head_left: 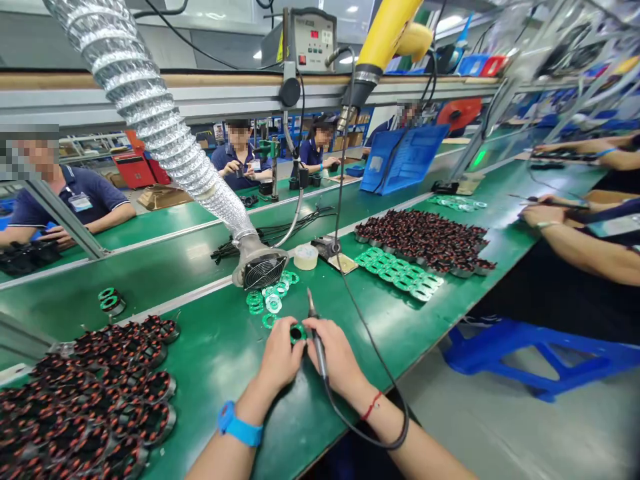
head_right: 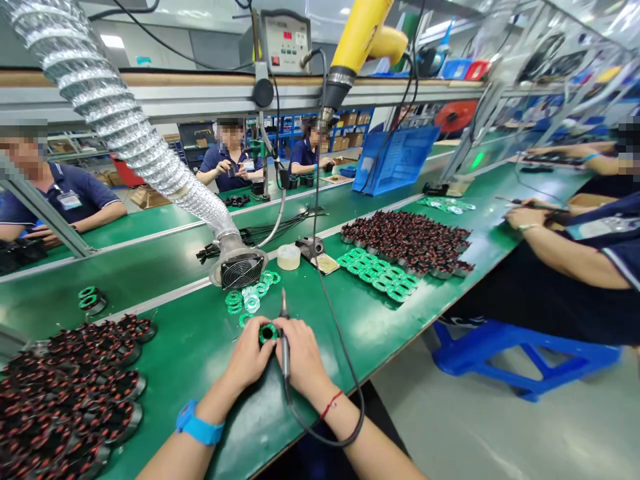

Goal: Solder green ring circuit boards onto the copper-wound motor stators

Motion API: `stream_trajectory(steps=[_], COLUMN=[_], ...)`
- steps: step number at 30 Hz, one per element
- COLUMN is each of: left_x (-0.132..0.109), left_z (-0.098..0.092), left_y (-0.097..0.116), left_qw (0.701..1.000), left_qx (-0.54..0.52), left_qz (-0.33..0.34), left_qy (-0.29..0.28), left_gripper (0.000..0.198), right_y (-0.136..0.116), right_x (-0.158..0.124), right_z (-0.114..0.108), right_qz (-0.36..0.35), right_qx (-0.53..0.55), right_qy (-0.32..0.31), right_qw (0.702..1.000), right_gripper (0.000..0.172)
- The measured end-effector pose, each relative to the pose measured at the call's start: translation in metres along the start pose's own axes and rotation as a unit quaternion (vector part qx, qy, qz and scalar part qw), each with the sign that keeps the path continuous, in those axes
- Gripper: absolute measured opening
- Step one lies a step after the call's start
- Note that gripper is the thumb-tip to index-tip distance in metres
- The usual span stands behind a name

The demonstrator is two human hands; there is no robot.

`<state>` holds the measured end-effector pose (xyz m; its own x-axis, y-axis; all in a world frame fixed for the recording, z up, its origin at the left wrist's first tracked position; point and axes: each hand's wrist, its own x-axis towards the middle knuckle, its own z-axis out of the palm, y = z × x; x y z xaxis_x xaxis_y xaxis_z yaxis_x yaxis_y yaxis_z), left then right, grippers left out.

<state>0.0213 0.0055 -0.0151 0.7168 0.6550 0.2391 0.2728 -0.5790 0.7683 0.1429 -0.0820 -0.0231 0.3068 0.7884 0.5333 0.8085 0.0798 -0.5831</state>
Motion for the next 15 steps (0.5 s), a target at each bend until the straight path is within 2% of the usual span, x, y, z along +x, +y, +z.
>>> stream_trajectory(steps=[4, 9, 12, 15], left_x=[0.006, 0.002, -0.005, -0.009], left_z=[0.005, 0.009, 0.008, 0.003], left_y=[-0.008, -0.021, -0.027, -0.028], left_qw=[0.999, 0.996, 0.995, 0.997], left_qx=[-0.042, -0.089, -0.091, -0.073], left_qz=[0.009, 0.022, 0.034, 0.023], left_qy=[-0.003, -0.012, -0.012, -0.008], left_gripper=[0.04, 0.065, 0.068, 0.061], right_y=[-0.006, -0.007, -0.003, 0.001], right_x=[0.006, 0.01, 0.011, 0.011], right_z=[0.005, 0.002, 0.005, 0.009], right_qz=[-0.001, -0.002, 0.008, 0.026], right_qx=[0.018, 0.01, 0.012, 0.023], right_qy=[0.006, -0.028, -0.049, -0.058], right_qw=[1.0, 1.0, 0.999, 0.998], right_gripper=[0.043, 0.047, 0.045, 0.044])
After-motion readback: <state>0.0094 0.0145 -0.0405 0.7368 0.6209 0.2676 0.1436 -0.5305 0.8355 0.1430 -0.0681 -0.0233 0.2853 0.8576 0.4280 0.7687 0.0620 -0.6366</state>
